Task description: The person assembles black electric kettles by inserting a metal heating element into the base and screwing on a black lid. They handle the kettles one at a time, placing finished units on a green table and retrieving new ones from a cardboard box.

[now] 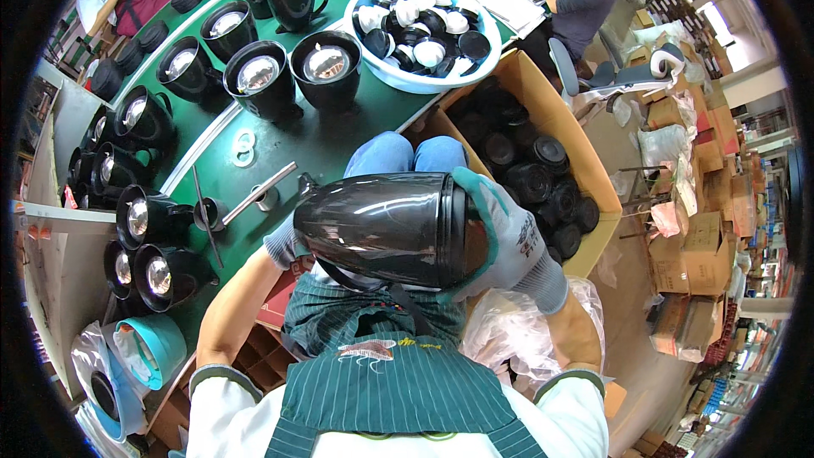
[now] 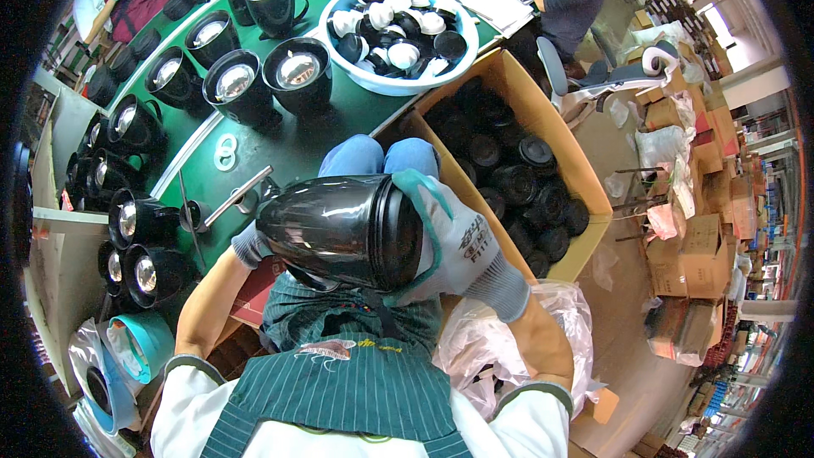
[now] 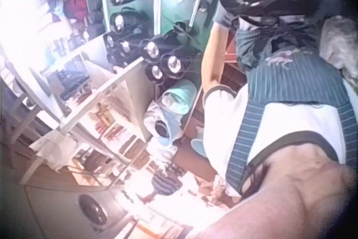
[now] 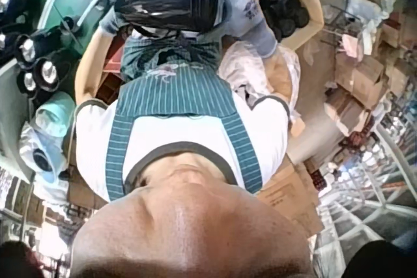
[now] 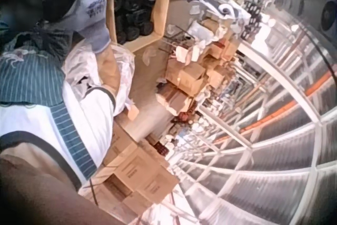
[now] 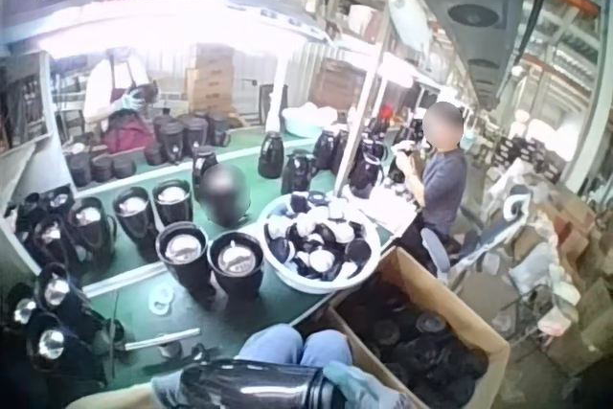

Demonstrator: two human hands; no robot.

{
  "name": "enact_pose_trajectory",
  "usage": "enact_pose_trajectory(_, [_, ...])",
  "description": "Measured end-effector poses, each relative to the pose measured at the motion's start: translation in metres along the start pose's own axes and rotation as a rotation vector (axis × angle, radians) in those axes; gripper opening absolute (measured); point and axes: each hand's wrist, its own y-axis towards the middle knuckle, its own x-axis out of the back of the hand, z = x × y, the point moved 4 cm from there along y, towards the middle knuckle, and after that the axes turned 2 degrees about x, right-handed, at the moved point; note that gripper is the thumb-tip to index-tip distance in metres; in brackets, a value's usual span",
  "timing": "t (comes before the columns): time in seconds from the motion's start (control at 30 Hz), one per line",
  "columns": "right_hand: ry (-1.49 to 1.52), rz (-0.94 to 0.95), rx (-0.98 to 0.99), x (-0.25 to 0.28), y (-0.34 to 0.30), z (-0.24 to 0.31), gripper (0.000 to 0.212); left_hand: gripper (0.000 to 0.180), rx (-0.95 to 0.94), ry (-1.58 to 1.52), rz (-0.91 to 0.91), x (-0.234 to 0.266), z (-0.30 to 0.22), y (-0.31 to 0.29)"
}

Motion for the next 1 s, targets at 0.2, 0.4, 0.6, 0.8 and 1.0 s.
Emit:
enact_pose_trajectory(0.2, [0.077, 0.032, 0.071, 0.009, -0.001, -0.011, 0.146, 0.036, -0.199, 0.014, -0.358, -0.015, 0.001, -0.023])
enact_pose_trajectory(0.4, [0.765, -0.168, -0.775, -0.019, -0.001, -0.045, 0.112, 0.035, -0.585, 1.044, -0.636, -0.095, -0.058, -0.002])
enact_pose_trajectory(0.6, [0.987, -0.491, -0.464, -0.037, -0.008, -0.056, 0.069, 0.036, -1.030, 1.574, -0.538, -0.151, -0.073, 0.007])
enact_pose_trajectory(0.8, [0.612, -0.676, -0.310, -0.027, -0.013, -0.030, 0.068, 0.035, -0.778, 1.335, -0.539, -0.135, -0.074, 0.028])
enact_pose_trajectory(1.0, [0.704, -0.668, -0.125, -0.027, -0.014, -0.025, 0.078, 0.035, -0.577, 1.194, -0.416, -0.138, -0.089, 0.043])
